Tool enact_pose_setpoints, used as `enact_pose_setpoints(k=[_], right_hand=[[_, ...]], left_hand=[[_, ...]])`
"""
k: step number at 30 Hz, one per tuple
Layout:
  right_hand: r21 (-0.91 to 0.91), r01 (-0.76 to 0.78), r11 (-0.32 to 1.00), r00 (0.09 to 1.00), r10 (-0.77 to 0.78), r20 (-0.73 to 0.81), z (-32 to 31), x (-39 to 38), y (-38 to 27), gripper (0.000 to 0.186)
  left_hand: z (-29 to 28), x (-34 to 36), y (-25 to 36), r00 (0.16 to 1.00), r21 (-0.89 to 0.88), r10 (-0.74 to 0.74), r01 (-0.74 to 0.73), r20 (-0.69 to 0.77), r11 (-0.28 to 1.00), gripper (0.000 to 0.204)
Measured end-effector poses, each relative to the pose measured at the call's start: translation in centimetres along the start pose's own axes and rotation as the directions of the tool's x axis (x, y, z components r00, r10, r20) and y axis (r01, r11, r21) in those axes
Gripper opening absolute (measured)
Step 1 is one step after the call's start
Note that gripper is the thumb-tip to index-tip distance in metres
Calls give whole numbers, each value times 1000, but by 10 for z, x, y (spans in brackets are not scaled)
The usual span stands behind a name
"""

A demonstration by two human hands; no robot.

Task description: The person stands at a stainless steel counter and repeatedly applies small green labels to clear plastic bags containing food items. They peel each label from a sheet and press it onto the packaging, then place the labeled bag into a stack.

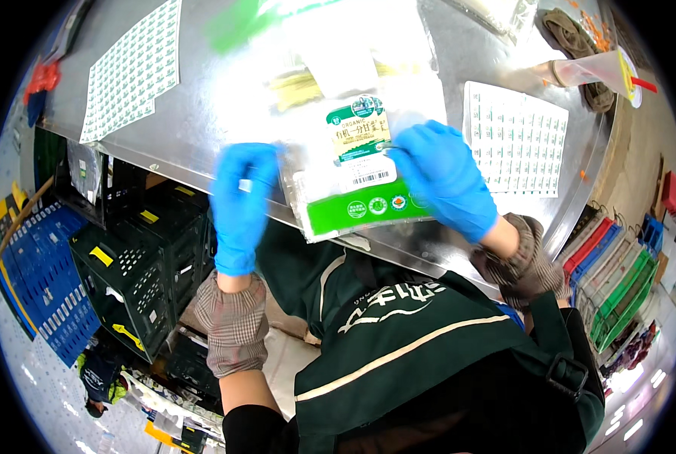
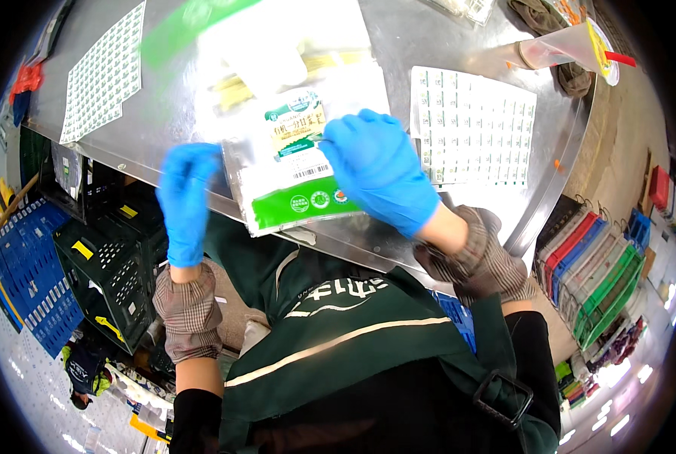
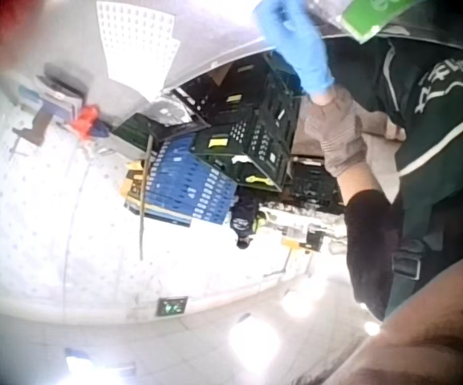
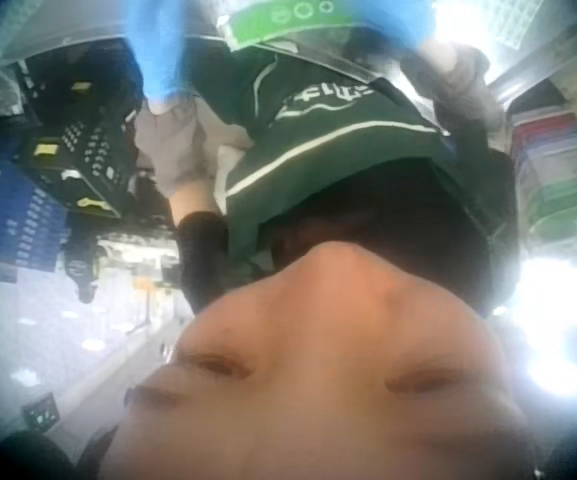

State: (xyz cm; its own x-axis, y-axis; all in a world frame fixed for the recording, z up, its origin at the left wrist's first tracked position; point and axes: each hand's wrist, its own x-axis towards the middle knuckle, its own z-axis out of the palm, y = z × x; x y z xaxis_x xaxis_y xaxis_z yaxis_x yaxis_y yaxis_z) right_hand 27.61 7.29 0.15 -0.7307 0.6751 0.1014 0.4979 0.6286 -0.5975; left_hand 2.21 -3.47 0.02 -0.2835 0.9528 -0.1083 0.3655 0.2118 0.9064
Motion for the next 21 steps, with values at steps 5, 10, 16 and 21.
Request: enact_pose_setpoints(k=[5,10,16,21], right_hand=[[-298,123,947,991,-133,-12,13,7,10,15],[-71,7,997,983,-20,-183,-33,14,-9,22],[35,-72,997,997,71,29,-12,-2,-9,15],[-257,17,966,997,3,77,13,-2,10,25]], left_hand=[[11,-2,-3,934,357,137,-258,331,898,27],[3,0,-15,978,168,74,-108,196,980,9],[-13,-2,-20,911,-269,-291,213,-293,939,10],[12,-5,-9,964,277,148,-208,223,938,18]])
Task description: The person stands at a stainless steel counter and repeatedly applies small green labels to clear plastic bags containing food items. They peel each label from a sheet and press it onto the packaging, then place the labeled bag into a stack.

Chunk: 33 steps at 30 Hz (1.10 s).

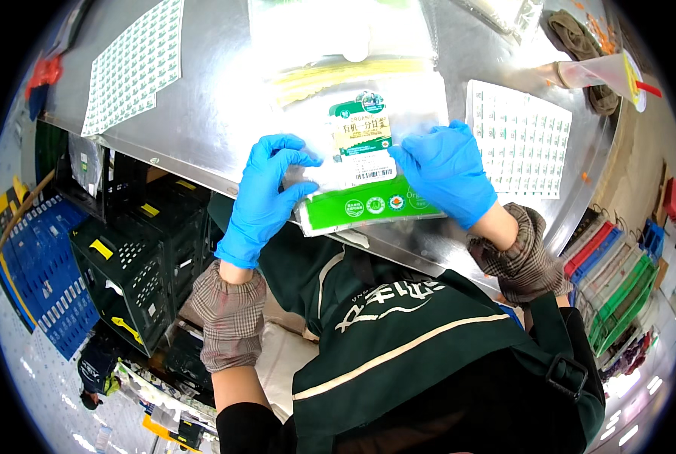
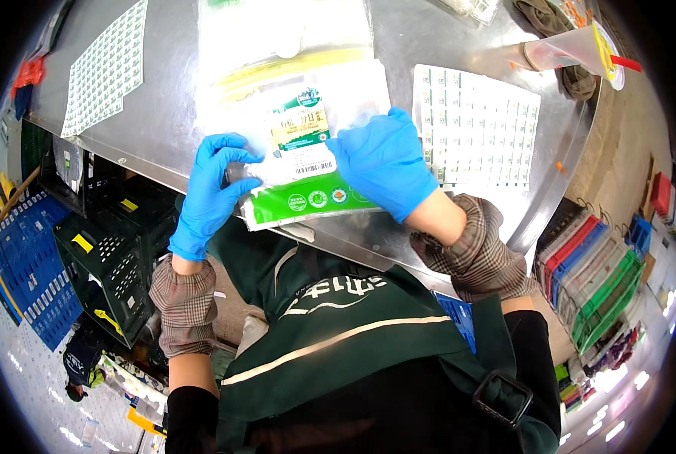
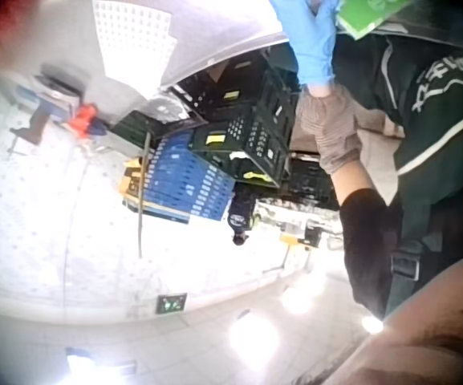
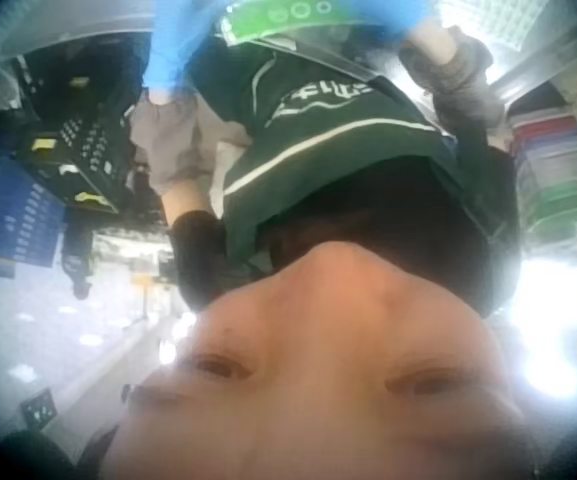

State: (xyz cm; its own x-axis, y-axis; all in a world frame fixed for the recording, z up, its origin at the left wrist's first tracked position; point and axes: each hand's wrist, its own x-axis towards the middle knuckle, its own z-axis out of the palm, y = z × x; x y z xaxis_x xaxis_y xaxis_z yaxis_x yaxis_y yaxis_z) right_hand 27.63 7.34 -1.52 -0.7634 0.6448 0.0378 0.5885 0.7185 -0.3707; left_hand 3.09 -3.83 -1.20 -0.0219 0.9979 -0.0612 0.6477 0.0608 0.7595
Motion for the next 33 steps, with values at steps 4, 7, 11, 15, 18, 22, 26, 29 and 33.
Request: enact_pose_setpoints(k=[4,7,11,15,18,22,26,29,33], right_hand=[[71,-120,990,992,117,54,-21,6,19,30],[255,-268,929,963,248,110,-55,4,48,28],[210,-242,947,959,266,-94,-90,-11,118,18],[-79,-43,996,995,36,-90,-96,-38,183,45],[186,-180,966,977,198,-82,-85,-55,198,33],[549,-313,775,949,278,149,-112,-52,180,19],[488,-324,811,942,227,247,-152,-69,175,28],[293,-120,949,981,68,180,-162,-71,177,22],[206,68,976,992,-88,89,-162,-56,176,18]], left_hand=[[-5,11,-8,998,-128,-32,38,48,991,12],[-20,17,-8,978,-159,-117,145,170,977,9],[-33,36,9,904,-323,-424,385,-58,865,19],[-40,71,-9,666,-331,-336,140,-666,933,22],[14,103,65,753,-302,-193,-8,-629,953,22],[102,132,134,975,-290,116,-168,-188,942,51],[121,146,150,982,-846,-68,187,177,499,43],[130,148,149,982,-815,-65,185,179,550,30],[132,146,157,987,-772,-86,162,139,614,25]])
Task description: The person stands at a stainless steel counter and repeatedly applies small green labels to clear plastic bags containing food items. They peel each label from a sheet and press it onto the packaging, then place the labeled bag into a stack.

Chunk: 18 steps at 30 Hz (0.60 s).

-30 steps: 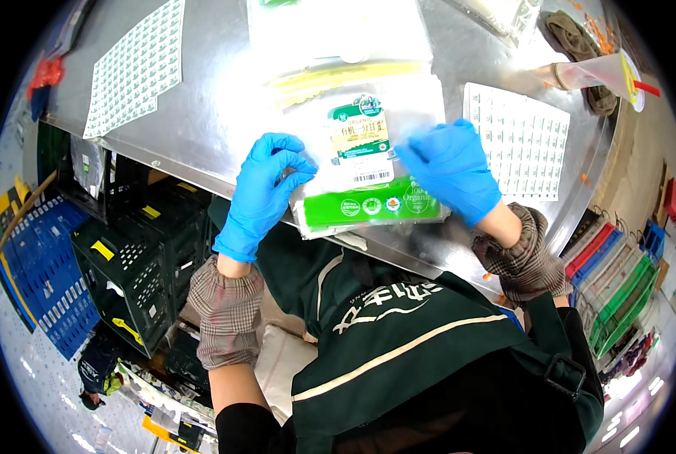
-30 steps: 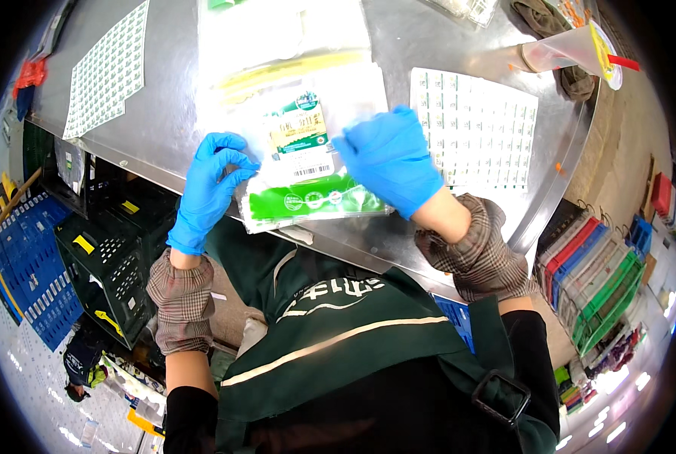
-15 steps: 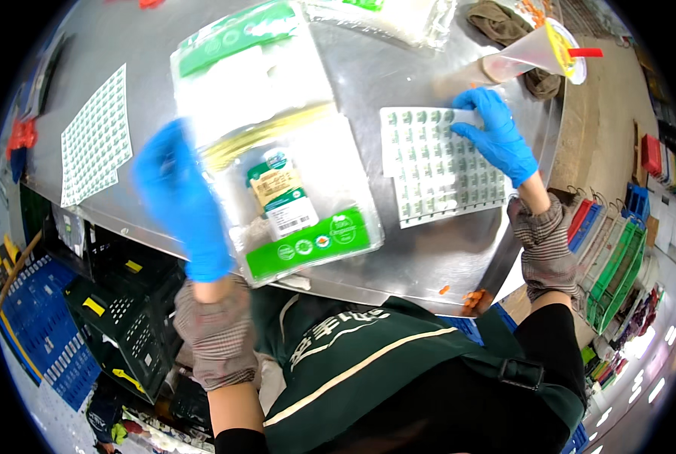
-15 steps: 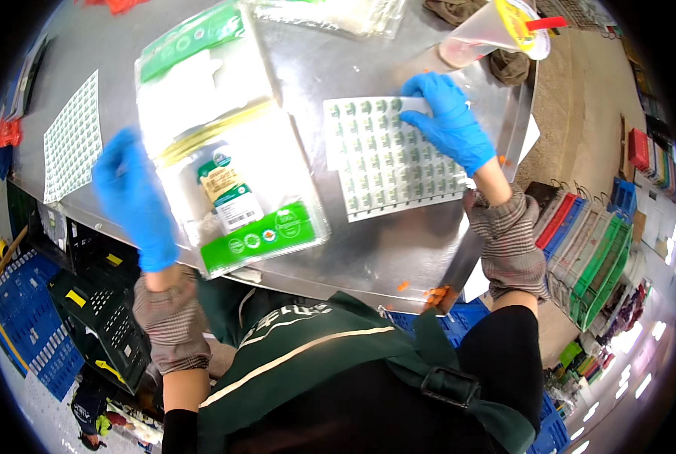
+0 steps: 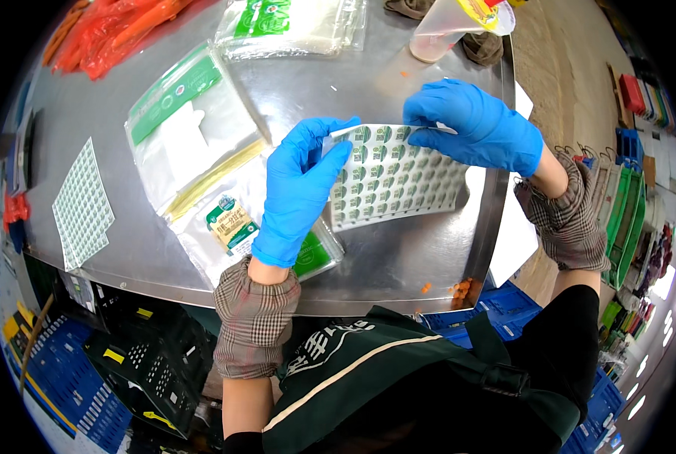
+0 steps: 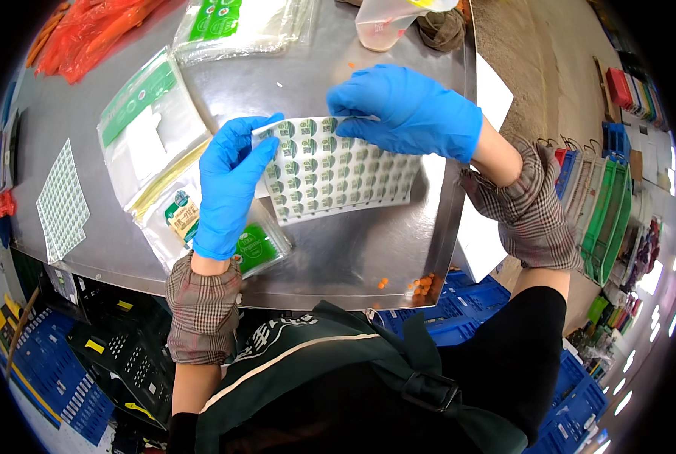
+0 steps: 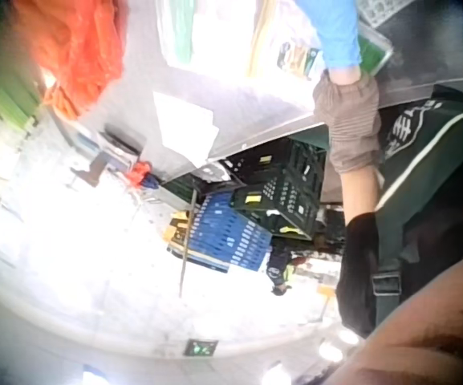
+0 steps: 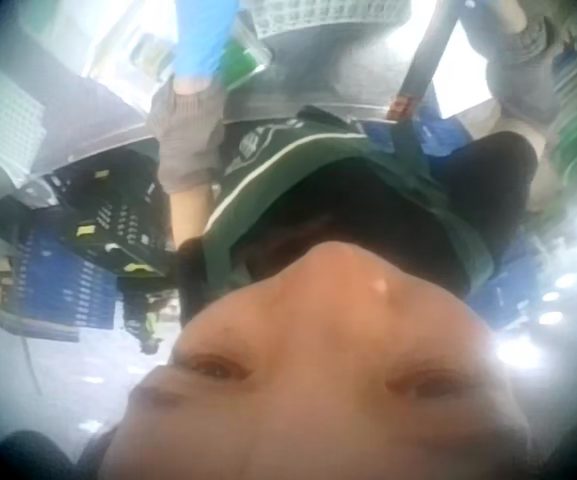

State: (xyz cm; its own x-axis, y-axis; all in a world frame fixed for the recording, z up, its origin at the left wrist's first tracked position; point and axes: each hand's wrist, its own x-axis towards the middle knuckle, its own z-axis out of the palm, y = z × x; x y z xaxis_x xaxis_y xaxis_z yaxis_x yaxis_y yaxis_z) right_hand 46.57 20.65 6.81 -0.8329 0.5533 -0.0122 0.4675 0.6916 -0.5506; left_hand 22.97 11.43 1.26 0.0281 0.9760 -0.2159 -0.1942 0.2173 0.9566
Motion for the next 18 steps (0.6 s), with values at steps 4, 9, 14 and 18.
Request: enact_pose_setpoints(k=[4,9,14,18], right_hand=[[21,2,1000,998,-3,70,-2,5,-3,14],[-358,215,909,976,-193,96,-6,11,-11,12],[-542,342,768,939,-305,160,-8,12,-22,9],[46,53,998,993,-48,-104,-5,16,-21,14]], left_hand=[[4,0,6,999,40,-30,31,-12,999,17],[3,0,0,999,101,-4,9,-44,995,16],[0,2,3,985,-2,-155,155,-81,988,23],[-9,1,-1,981,-10,-164,164,-101,986,27]])
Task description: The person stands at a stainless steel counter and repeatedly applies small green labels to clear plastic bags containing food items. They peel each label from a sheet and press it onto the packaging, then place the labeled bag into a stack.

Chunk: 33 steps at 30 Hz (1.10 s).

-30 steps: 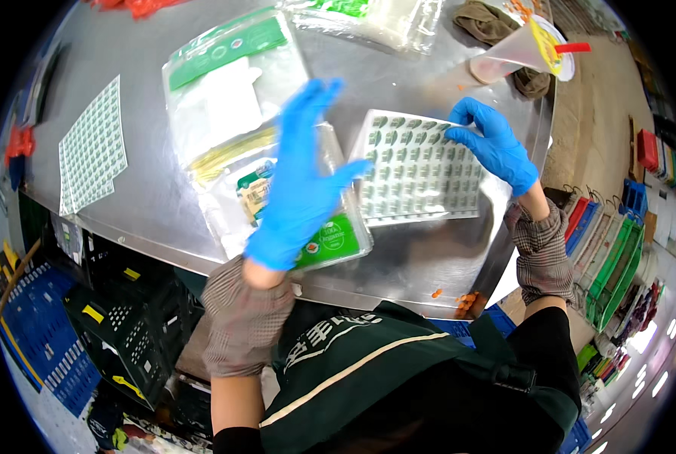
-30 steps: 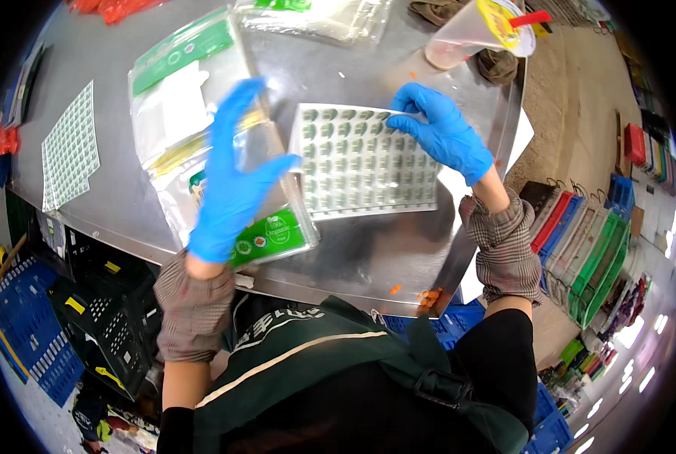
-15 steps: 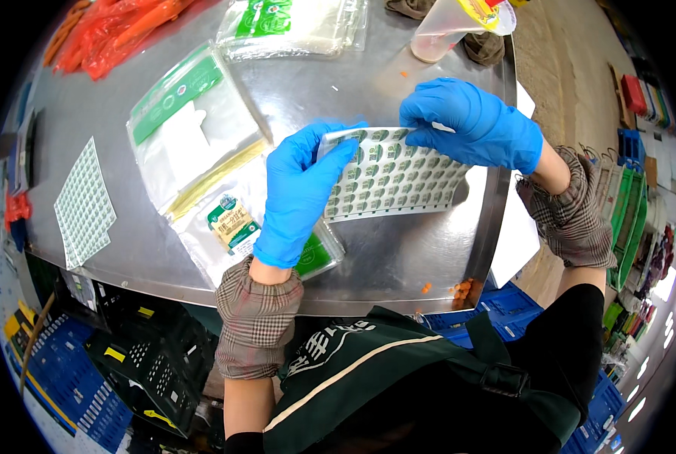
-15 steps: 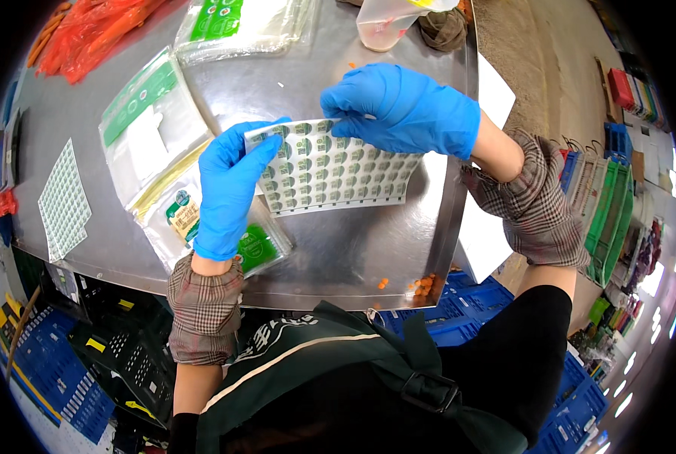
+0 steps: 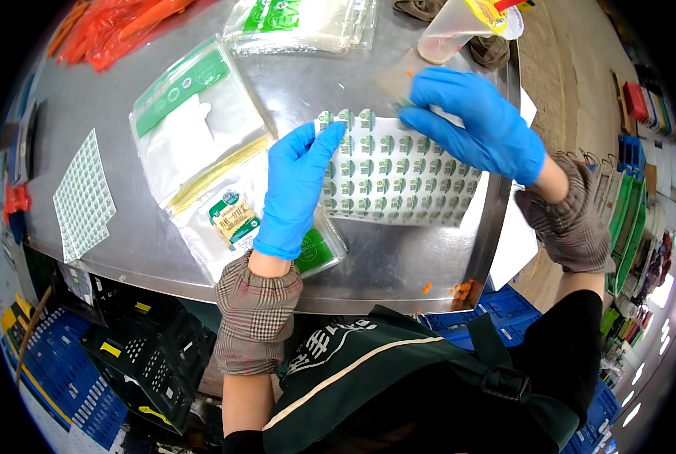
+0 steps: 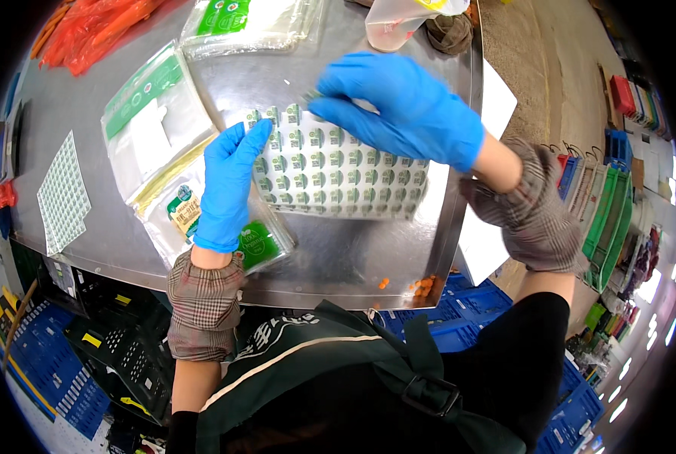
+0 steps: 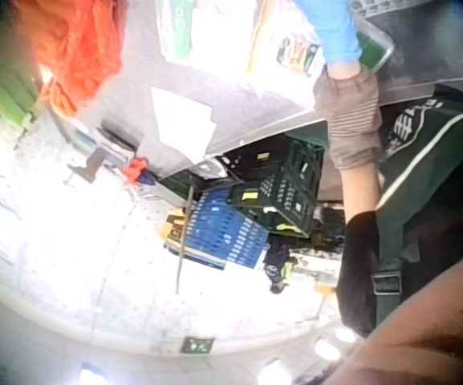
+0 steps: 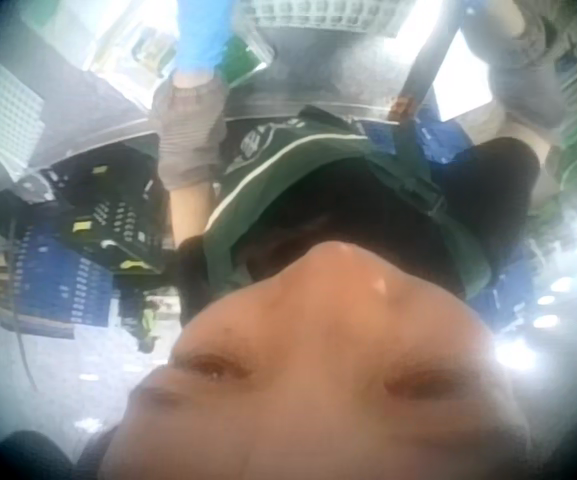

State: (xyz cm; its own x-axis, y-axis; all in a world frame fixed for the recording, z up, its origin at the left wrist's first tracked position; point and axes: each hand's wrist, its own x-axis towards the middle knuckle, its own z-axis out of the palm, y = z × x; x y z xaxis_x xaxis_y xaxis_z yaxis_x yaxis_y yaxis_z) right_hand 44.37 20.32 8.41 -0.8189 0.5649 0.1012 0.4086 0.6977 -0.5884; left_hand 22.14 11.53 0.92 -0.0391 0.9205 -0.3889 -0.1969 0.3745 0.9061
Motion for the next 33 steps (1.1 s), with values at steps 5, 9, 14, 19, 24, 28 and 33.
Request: enact_pose_setpoints(k=[5,9,14,19,24,28,33], right_hand=[[-69,178,982,955,-189,-227,56,29,1,49],[-270,144,952,966,-194,-171,58,35,-19,57],[-440,162,883,962,-240,-128,67,26,-25,50],[590,-281,757,854,478,-207,61,18,-44,34],[951,-232,204,841,533,91,119,30,-75,60],[951,-234,205,829,553,84,194,44,-110,63],[508,-115,853,895,311,-319,243,61,-120,54]], left_hand=[[4,-7,-2,998,-62,14,-10,68,998,32],[-12,1,-15,990,-227,-67,94,124,969,35],[-9,15,6,977,-134,-125,149,170,980,28],[-26,25,9,989,42,87,-92,116,995,41],[-126,-33,30,961,319,268,-276,68,907,44],[-194,-108,12,972,716,222,-213,83,665,34],[-207,-137,-18,951,837,269,-267,149,478,29]])
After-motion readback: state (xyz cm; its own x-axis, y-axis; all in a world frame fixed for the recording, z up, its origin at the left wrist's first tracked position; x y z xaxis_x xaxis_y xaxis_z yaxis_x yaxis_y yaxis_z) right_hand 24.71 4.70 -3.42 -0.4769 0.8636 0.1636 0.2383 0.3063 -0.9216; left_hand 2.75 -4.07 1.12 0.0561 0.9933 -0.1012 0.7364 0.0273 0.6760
